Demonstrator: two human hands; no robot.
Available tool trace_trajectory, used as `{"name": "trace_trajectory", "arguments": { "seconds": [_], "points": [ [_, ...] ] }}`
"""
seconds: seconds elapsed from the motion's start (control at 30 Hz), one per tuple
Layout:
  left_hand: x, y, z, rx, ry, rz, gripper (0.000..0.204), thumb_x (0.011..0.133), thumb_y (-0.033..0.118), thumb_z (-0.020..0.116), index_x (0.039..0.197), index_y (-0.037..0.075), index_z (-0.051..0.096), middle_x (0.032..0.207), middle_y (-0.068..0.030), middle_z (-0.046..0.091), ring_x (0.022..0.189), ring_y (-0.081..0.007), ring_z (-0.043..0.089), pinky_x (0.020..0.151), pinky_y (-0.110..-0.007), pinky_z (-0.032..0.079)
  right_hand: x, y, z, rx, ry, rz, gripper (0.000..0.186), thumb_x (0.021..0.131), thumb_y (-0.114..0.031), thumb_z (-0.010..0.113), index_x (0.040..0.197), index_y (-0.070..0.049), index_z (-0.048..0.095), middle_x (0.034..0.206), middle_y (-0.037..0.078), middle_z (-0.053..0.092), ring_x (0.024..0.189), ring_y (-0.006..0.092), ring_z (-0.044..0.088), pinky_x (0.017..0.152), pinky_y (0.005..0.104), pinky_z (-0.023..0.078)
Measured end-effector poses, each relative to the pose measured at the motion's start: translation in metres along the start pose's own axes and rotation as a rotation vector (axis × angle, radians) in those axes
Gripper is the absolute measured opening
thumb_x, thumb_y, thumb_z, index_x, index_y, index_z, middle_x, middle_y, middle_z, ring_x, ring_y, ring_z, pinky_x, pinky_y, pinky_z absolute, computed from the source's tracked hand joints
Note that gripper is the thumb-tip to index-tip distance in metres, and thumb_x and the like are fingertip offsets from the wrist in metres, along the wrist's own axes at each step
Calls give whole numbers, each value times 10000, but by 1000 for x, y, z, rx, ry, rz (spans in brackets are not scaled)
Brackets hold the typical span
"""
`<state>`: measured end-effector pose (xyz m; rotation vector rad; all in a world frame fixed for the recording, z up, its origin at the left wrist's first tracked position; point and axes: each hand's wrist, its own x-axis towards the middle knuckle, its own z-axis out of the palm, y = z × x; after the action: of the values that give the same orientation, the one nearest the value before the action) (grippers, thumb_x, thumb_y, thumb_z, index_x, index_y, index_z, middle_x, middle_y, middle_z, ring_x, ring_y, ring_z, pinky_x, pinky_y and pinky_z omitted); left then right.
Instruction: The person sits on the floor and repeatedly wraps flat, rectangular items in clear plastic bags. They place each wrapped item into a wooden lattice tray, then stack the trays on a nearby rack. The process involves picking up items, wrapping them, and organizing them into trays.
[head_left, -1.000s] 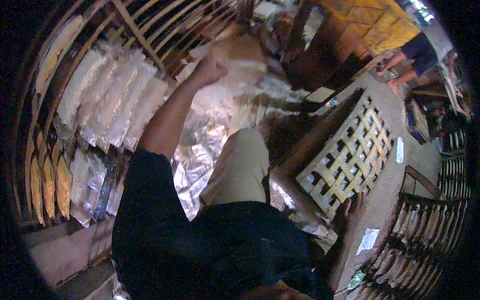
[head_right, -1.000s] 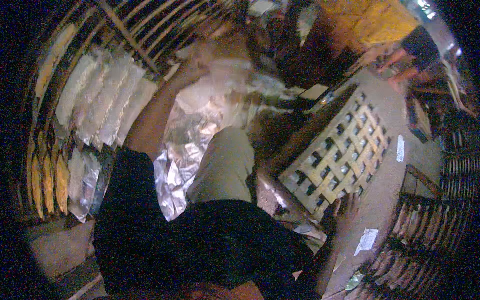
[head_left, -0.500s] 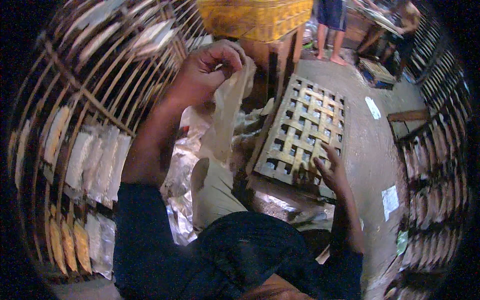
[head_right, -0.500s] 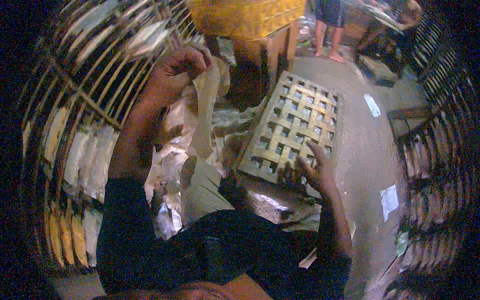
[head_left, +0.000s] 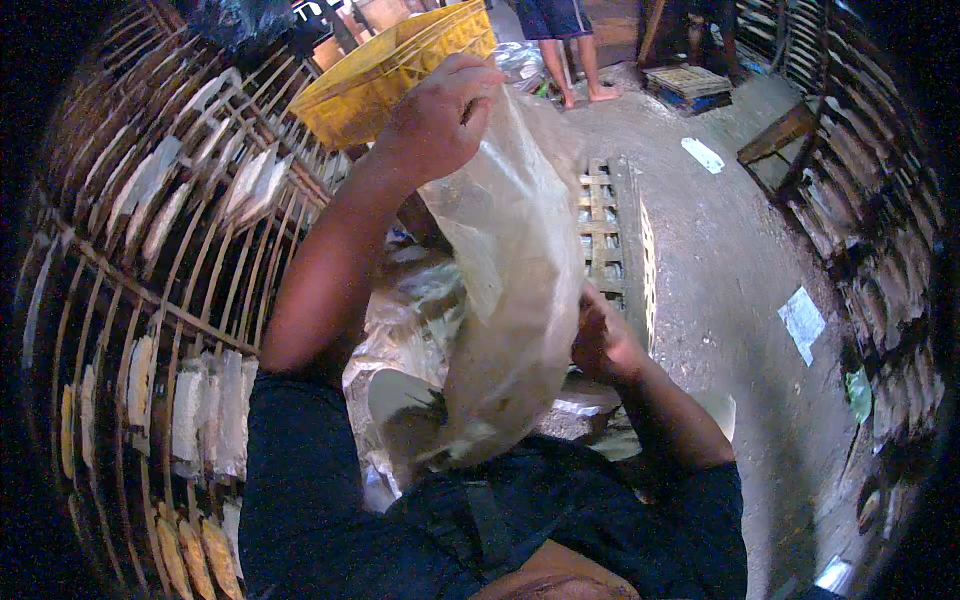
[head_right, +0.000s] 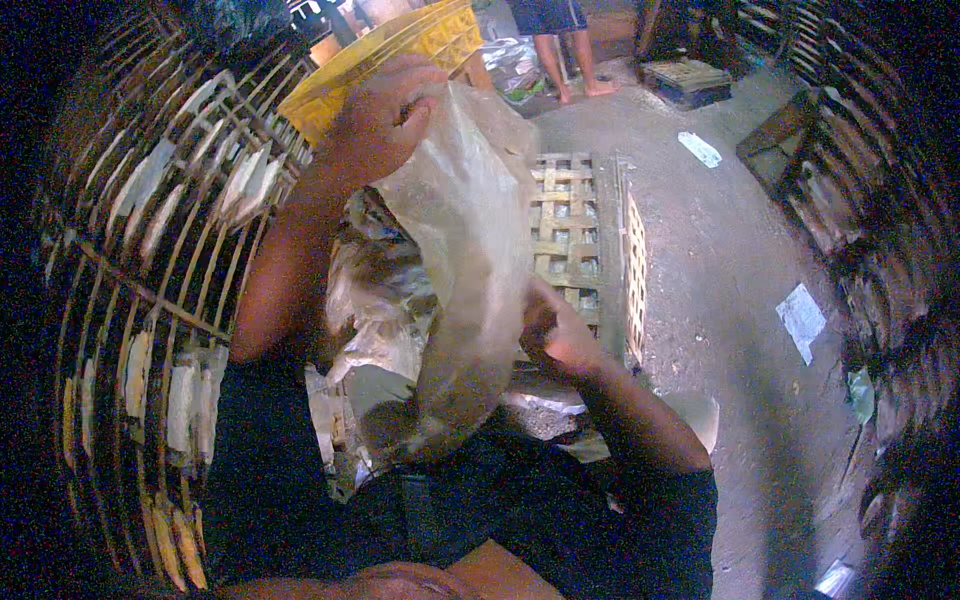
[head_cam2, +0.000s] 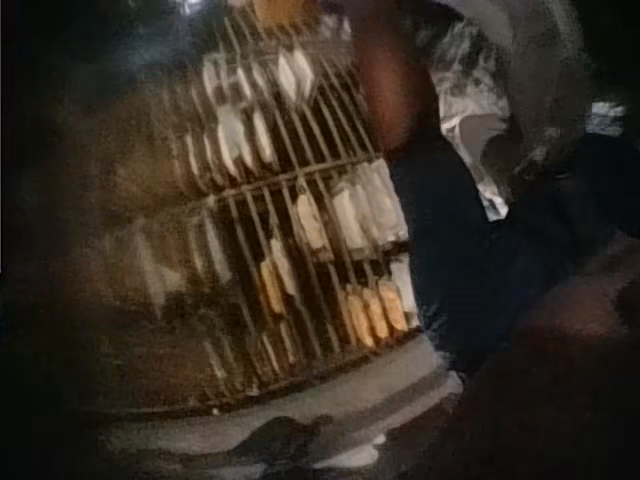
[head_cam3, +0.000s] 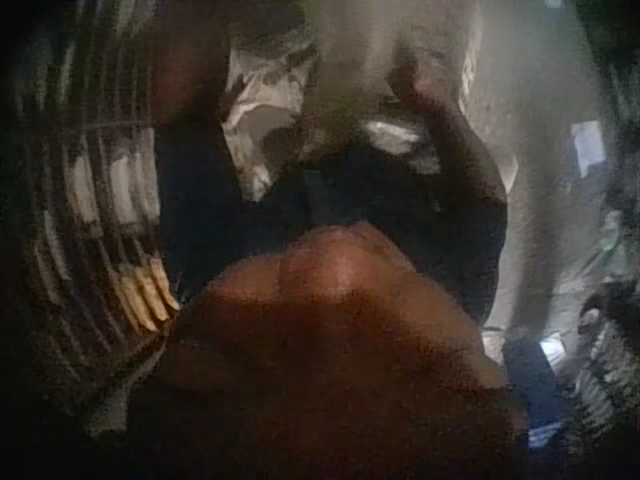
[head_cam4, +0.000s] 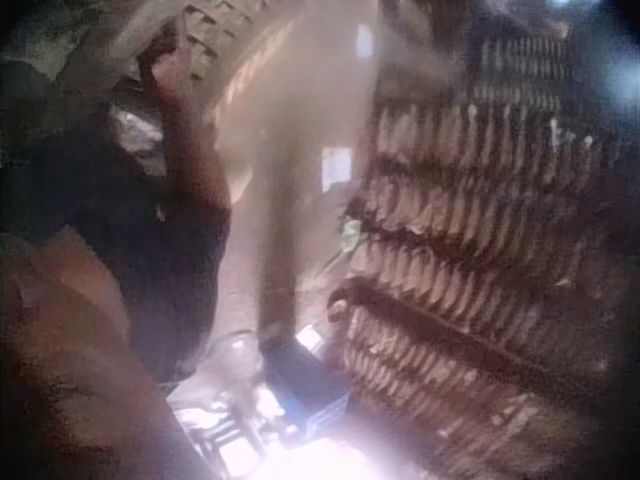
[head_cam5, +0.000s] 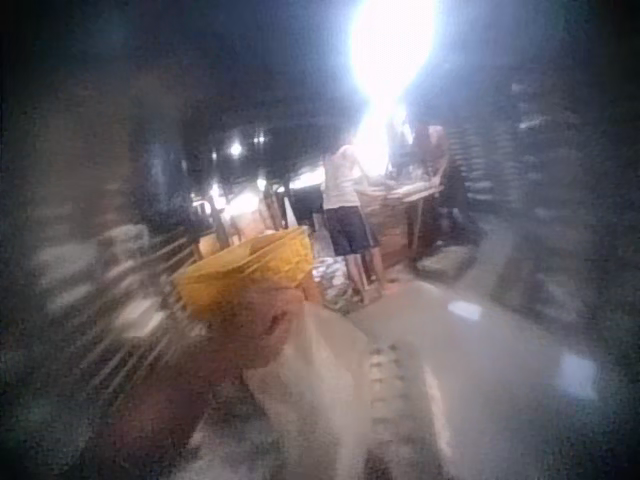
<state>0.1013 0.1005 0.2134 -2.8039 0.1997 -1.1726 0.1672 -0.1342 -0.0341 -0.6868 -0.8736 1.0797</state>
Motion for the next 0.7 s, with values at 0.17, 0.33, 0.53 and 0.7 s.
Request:
{"name": "trace_trajectory", "arguments": {
  "seconds": [0.17, 0.33, 0.53, 0.7],
  "points": [
    [13, -47, 65, -76, -8, -213, 465, 859, 168, 653, 1288, 37, 528, 1240, -211, 574, 1168, -354, 566, 997, -398, 454, -4, -8, -40, -53, 330, 102, 487, 847, -220, 728, 1265, -28, 565, 1090, 134, 672, 934, 240, 665, 842, 380, 545],
    [-73, -104, 134, -276, -13, -666, 1061, 803, 490, 727, 1499, -67, 153, 1454, -307, 377, 1356, -390, 387, 1113, -412, 333, 24, 10, -106, -513, 666, 90, 335, 842, -147, 666, 1134, 10, 616, 959, 129, 692, 832, 213, 665, 757, 344, 538],
    [-201, -64, 173, -358, -610, -1077, 858, 720, 567, 786, 1281, -31, 535, 1332, -248, 545, 1167, -322, 582, 972, -377, 466, 35, 30, -177, -841, 859, 139, 549, 801, -179, 711, 1258, 57, 517, 994, 171, 670, 866, 234, 645, 762, 347, 517],
    [-247, -18, 180, -140, -601, -1155, 495, 696, 486, 808, 917, 47, 745, 1087, -162, 674, 991, -249, 656, 869, -345, 510, 23, 15, -165, -1033, 801, 79, 724, 801, -206, 735, 1406, 14, 403, 1034, 216, 663, 928, 261, 655, 828, 369, 520]
  ]
}}
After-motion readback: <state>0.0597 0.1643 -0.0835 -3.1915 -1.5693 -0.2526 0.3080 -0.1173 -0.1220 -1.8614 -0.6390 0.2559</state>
